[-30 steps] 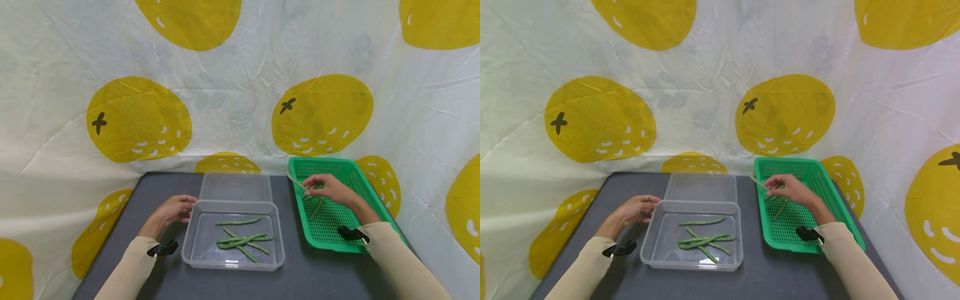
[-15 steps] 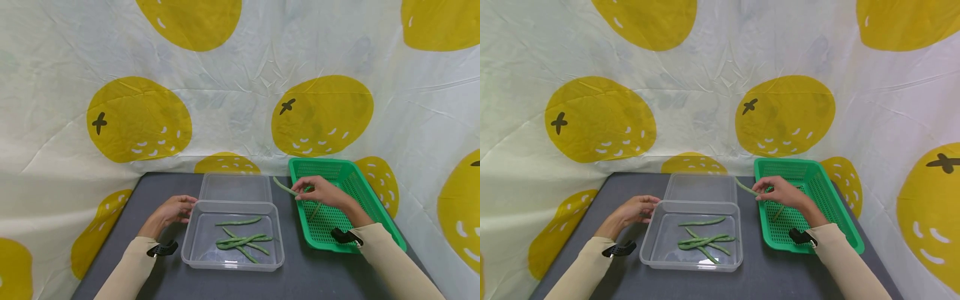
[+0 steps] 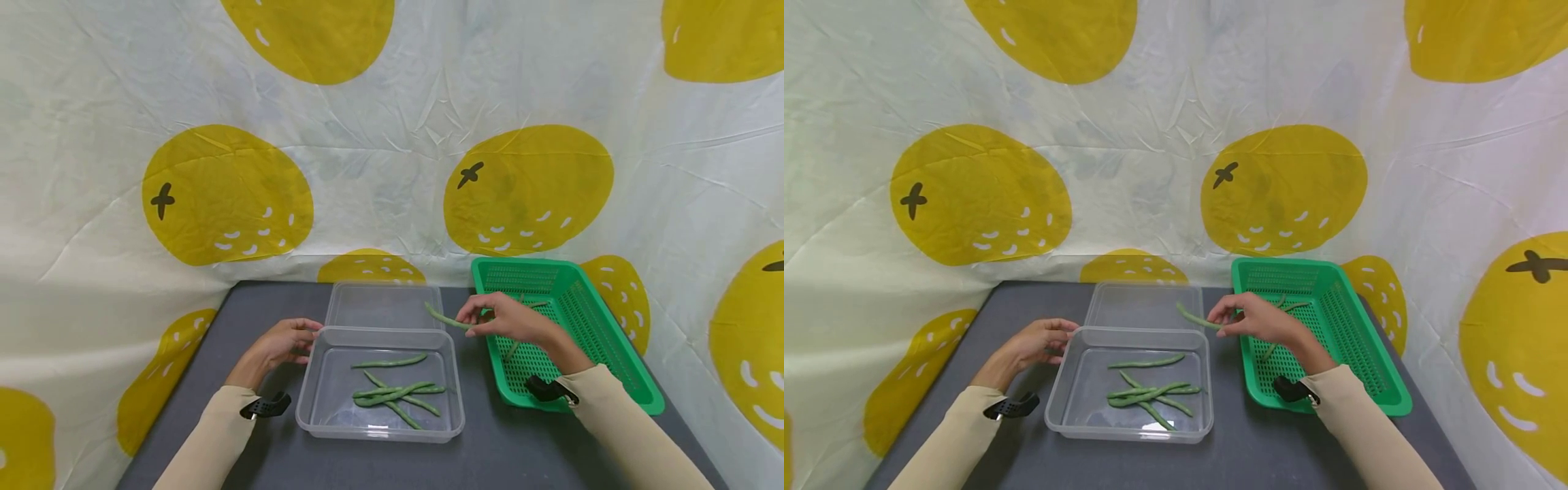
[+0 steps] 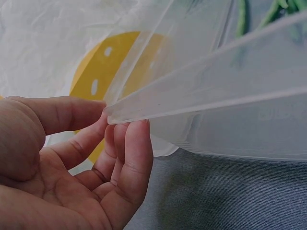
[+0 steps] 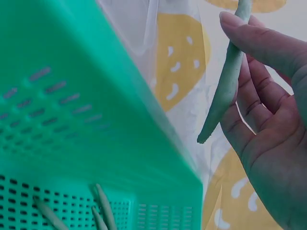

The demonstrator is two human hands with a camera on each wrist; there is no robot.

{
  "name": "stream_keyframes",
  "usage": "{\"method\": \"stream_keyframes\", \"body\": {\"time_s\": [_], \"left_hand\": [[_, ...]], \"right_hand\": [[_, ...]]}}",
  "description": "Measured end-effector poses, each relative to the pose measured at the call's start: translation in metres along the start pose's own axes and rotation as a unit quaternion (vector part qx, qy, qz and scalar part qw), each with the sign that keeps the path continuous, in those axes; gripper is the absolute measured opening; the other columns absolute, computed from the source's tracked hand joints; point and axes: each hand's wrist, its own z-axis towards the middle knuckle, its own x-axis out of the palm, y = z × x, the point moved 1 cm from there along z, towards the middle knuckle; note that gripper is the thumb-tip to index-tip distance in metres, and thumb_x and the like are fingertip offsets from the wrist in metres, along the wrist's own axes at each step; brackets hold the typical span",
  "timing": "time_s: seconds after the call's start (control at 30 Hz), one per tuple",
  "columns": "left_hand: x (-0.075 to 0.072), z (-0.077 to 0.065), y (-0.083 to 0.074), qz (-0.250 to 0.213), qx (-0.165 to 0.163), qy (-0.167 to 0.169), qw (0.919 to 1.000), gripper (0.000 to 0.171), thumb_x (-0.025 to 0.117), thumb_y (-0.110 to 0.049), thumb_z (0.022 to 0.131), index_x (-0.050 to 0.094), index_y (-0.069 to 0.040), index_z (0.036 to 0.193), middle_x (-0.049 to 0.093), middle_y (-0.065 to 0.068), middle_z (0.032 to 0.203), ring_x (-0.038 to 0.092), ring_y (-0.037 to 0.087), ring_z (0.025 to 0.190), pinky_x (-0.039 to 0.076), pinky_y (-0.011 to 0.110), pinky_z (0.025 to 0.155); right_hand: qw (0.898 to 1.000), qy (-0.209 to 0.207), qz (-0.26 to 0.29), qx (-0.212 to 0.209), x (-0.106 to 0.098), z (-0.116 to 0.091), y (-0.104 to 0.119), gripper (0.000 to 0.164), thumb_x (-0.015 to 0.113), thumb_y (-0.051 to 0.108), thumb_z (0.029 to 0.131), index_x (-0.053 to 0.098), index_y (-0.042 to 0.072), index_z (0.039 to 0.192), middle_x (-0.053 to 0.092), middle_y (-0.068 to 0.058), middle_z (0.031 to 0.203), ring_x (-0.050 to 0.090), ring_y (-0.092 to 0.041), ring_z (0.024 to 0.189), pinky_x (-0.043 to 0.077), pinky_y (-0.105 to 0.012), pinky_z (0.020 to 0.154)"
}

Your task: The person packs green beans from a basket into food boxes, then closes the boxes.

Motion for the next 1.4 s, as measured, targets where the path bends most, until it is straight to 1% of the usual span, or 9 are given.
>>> {"method": "stream_keyframes", "body": {"time_s": [0.2, 0.3, 0.47, 0.6, 0.73, 1.0, 1.17, 1.3, 1.4], "left_hand": [[0.001, 0.001, -0.002, 0.001, -0.003, -0.002, 1.0000, 0.039, 0.059, -0.010, 0.098, 0.056, 0.006, 0.133, 0.066, 0.019, 0.107, 0.062, 0.021, 0.082, 0.057, 0.037, 0.069], [0.000, 0.001, -0.003, -0.002, -0.007, -0.006, 1.0000, 0.038, 0.061, -0.010, 0.098, 0.057, 0.005, 0.133, 0.067, 0.019, 0.106, 0.062, 0.022, 0.082, 0.057, 0.038, 0.069], [-0.001, 0.000, -0.003, 0.000, -0.004, 0.002, 1.0000, 0.039, 0.060, -0.011, 0.099, 0.056, 0.006, 0.134, 0.066, 0.018, 0.106, 0.062, 0.022, 0.083, 0.057, 0.038, 0.070], [0.000, 0.000, -0.002, -0.001, -0.004, -0.003, 1.0000, 0.038, 0.060, -0.011, 0.098, 0.057, 0.006, 0.133, 0.066, 0.019, 0.107, 0.062, 0.022, 0.083, 0.057, 0.038, 0.070], [0.000, 0.000, -0.002, 0.002, -0.004, -0.007, 1.0000, 0.037, 0.060, -0.012, 0.098, 0.058, 0.005, 0.132, 0.066, 0.021, 0.109, 0.062, 0.023, 0.084, 0.057, 0.039, 0.071], [0.001, 0.000, -0.001, 0.002, -0.003, -0.001, 1.0000, 0.038, 0.060, -0.011, 0.098, 0.057, 0.005, 0.133, 0.067, 0.019, 0.108, 0.063, 0.024, 0.085, 0.057, 0.038, 0.071], [0.001, -0.001, -0.001, 0.005, 0.002, 0.000, 1.0000, 0.039, 0.061, -0.012, 0.098, 0.057, 0.005, 0.133, 0.067, 0.016, 0.107, 0.062, 0.023, 0.085, 0.057, 0.039, 0.071], [0.001, -0.002, -0.001, 0.004, 0.008, 0.000, 1.0000, 0.038, 0.061, -0.012, 0.098, 0.057, 0.005, 0.133, 0.067, 0.016, 0.105, 0.062, 0.023, 0.085, 0.056, 0.039, 0.070], [0.002, -0.002, -0.001, 0.003, 0.008, -0.001, 1.0000, 0.039, 0.061, -0.012, 0.098, 0.057, 0.005, 0.133, 0.067, 0.016, 0.105, 0.062, 0.024, 0.086, 0.056, 0.039, 0.070]], "right_hand": [[1.000, 0.022, 0.008, -0.009, 0.008, 0.007, 0.010, 0.020, 0.074, 0.016, 0.093, 0.072, 0.016, 0.113, 0.068, -0.002, 0.109, 0.063, -0.021, 0.092, 0.055, -0.035, 0.080], [0.999, 0.034, 0.026, -0.010, 0.013, 0.011, 0.015, 0.021, 0.074, 0.013, 0.093, 0.072, 0.018, 0.113, 0.068, -0.002, 0.111, 0.065, -0.022, 0.094, 0.056, -0.036, 0.082], [0.998, 0.051, 0.034, -0.011, 0.025, 0.018, 0.020, 0.022, 0.074, 0.012, 0.093, 0.072, 0.020, 0.113, 0.068, -0.001, 0.110, 0.064, -0.021, 0.095, 0.055, -0.040, 0.088], [0.997, 0.064, 0.037, -0.012, 0.034, 0.023, 0.024, 0.022, 0.075, 0.013, 0.092, 0.072, 0.020, 0.113, 0.068, 0.000, 0.110, 0.064, -0.019, 0.095, 0.055, -0.037, 0.088], [0.996, 0.076, 0.037, -0.024, 0.042, 0.026, 0.028, 0.021, 0.074, 0.013, 0.093, 0.073, 0.019, 0.113, 0.069, 0.000, 0.110, 0.063, -0.019, 0.096, 0.055, -0.034, 0.088], [0.994, 0.096, 0.032, -0.050, 0.054, 0.032, 0.031, 0.023, 0.074, 0.012, 0.093, 0.073, 0.017, 0.115, 0.069, 0.001, 0.108, 0.064, -0.017, 0.095, 0.055, -0.040, 0.087], [0.992, 0.112, 0.029, -0.054, 0.062, 0.035, 0.034, 0.024, 0.074, 0.012, 0.092, 0.073, 0.018, 0.115, 0.070, -0.006, 0.108, 0.064, -0.014, 0.096, 0.055, -0.041, 0.087], [0.991, 0.119, 0.042, -0.051, 0.067, 0.036, 0.036, 0.024, 0.074, 0.014, 0.093, 0.072, 0.016, 0.118, 0.071, -0.009, 0.113, 0.066, -0.019, 0.101, 0.055, -0.041, 0.090], [0.991, 0.108, 0.060, -0.043, 0.067, 0.034, 0.035, 0.026, 0.072, 0.016, 0.094, 0.071, 0.016, 0.120, 0.071, -0.004, 0.117, 0.067, -0.027, 0.107, 0.055, -0.039, 0.092]]}}
